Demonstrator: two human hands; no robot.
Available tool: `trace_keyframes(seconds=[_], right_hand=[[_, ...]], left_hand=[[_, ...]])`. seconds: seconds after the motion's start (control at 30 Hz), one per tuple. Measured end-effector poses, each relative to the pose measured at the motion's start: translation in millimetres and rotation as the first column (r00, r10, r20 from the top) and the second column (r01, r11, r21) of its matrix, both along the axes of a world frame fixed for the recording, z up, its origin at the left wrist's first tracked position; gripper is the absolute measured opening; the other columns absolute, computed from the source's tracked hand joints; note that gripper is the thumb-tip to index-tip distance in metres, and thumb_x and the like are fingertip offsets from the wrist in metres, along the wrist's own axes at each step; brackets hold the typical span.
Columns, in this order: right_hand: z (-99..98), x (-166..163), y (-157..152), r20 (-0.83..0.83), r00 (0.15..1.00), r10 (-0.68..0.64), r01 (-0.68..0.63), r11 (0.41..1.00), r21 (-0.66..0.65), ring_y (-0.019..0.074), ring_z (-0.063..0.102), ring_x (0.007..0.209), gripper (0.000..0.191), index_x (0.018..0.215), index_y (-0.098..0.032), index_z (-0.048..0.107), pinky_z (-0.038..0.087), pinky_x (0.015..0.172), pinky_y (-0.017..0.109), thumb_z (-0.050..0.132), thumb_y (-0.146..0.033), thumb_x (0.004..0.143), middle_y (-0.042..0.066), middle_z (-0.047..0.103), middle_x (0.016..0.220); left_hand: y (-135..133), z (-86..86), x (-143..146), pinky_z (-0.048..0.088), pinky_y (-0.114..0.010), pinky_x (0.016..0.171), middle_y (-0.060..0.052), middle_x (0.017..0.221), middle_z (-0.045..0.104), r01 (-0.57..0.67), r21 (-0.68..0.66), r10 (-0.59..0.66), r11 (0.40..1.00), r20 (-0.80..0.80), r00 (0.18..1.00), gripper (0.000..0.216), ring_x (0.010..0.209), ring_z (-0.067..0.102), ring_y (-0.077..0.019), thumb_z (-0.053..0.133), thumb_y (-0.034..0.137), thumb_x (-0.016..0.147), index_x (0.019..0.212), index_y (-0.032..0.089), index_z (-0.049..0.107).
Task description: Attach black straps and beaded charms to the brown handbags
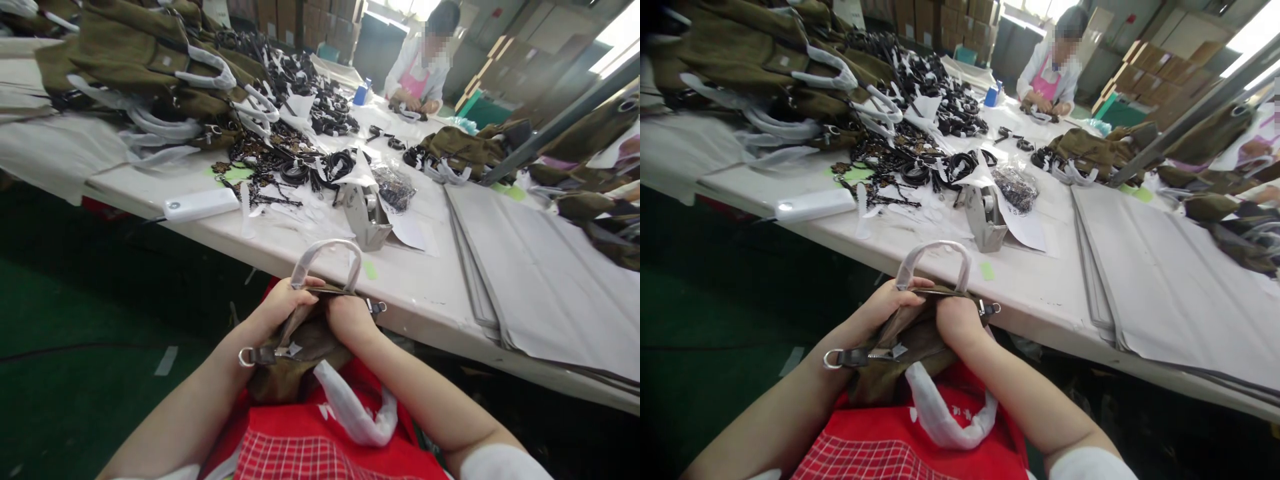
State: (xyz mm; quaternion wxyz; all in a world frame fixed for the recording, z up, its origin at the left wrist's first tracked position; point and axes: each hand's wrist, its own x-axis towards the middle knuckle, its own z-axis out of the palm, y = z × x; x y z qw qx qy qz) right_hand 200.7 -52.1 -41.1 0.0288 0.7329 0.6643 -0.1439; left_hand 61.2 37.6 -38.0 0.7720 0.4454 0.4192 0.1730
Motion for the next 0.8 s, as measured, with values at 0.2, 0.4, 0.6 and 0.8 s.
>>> trace_keyframes(seconds=[0.2,0.4,0.6,0.8], right_hand=[[-4.5,-3.9,-13.5,-0.089,0.923,0.375,-0.353,0.915,0.196,0.0217,0.064,0.1,0.023,0.113,-0.016,0.065,0.049,0.086,0.03,0.049,-0.015,0.096,0.011,0.069,0.109],[-4.6,-4.1,-12.4,-0.184,0.88,0.439,-0.412,0.896,0.167,0.021,0.062,0.095,0.015,0.1,-0.017,0.07,0.048,0.085,0.032,0.057,-0.023,0.094,0.009,0.065,0.108],[7.6,-6.5,-16.3,-0.19,0.855,0.483,-0.463,0.875,0.143,0.019,0.063,0.085,0.017,0.091,-0.014,0.067,0.048,0.078,0.03,0.055,-0.026,0.096,0.008,0.067,0.093],[34.2,19.8,-33.6,-0.285,0.89,0.355,-0.214,0.879,0.427,0.0163,0.064,0.081,0.028,0.09,-0.02,0.068,0.045,0.076,0.026,0.047,-0.033,0.102,0.004,0.07,0.086]], left_hand=[[1.6,-8.7,-0.9,0.049,-0.027,0.063,-0.003,0.073,0.072,0.005,-0.079,0.0,0.997,0.059,0.998,0.053,0.065,0.064,-0.0172,0.064,0.012,0.051,0.103,0.013,0.07],[6.3,-1.0,-5.1,0.051,-0.03,0.073,-0.005,0.081,0.075,0.025,0.289,0.003,0.957,-0.096,0.995,0.043,0.077,0.067,-0.0218,0.057,0.014,0.052,0.091,0.014,0.074],[15.6,8.6,-8.4,0.05,-0.03,0.07,-0.001,0.071,0.071,0.08,0.707,0.129,0.703,-0.238,0.963,0.026,0.071,0.064,-0.0217,0.05,0.015,0.056,0.07,0.018,0.072],[19.8,-0.7,-11.0,0.052,-0.033,0.083,-0.001,0.084,0.076,0.167,0.659,-0.008,0.733,-0.237,0.971,0.037,0.083,0.068,-0.0252,0.052,0.017,0.057,0.087,0.019,0.074]])
